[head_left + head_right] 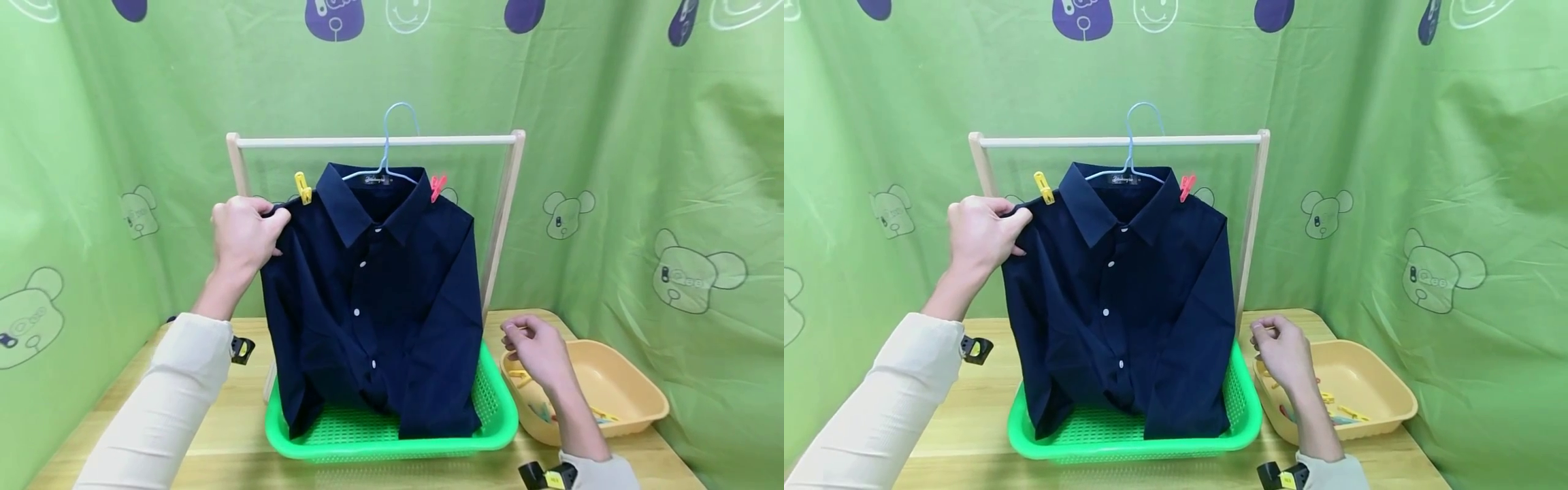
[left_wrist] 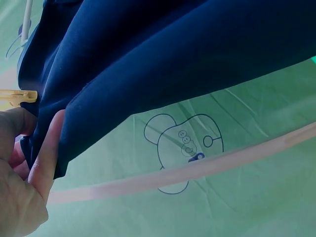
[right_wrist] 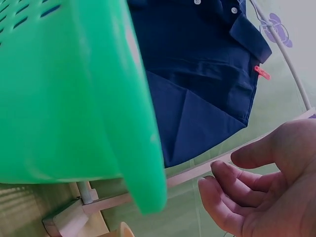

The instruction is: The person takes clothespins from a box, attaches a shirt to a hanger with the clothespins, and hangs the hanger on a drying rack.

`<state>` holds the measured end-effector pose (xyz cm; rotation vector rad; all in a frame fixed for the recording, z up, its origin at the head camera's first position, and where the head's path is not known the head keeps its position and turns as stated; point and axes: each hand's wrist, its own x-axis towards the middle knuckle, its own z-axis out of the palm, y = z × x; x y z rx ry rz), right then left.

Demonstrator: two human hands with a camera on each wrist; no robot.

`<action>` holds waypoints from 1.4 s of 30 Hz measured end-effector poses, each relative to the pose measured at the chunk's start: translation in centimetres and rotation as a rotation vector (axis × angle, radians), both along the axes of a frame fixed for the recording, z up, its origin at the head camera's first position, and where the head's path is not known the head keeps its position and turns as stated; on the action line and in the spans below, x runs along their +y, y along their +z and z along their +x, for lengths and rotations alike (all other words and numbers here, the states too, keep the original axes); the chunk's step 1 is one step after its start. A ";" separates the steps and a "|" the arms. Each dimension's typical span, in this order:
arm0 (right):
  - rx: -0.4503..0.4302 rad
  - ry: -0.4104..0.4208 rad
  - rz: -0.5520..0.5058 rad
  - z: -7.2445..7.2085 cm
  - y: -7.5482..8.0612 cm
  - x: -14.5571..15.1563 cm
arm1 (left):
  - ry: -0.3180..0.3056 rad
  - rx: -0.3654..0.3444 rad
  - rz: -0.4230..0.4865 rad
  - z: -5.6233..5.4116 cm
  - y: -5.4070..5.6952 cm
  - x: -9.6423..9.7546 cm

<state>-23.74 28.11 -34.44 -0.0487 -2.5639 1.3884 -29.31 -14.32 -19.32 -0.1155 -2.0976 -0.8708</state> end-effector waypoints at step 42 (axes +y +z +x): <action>0.026 -0.072 0.369 -0.2 -1.4 -0.1 | -0.082 -0.036 -0.186 -0.7 -4.6 1.0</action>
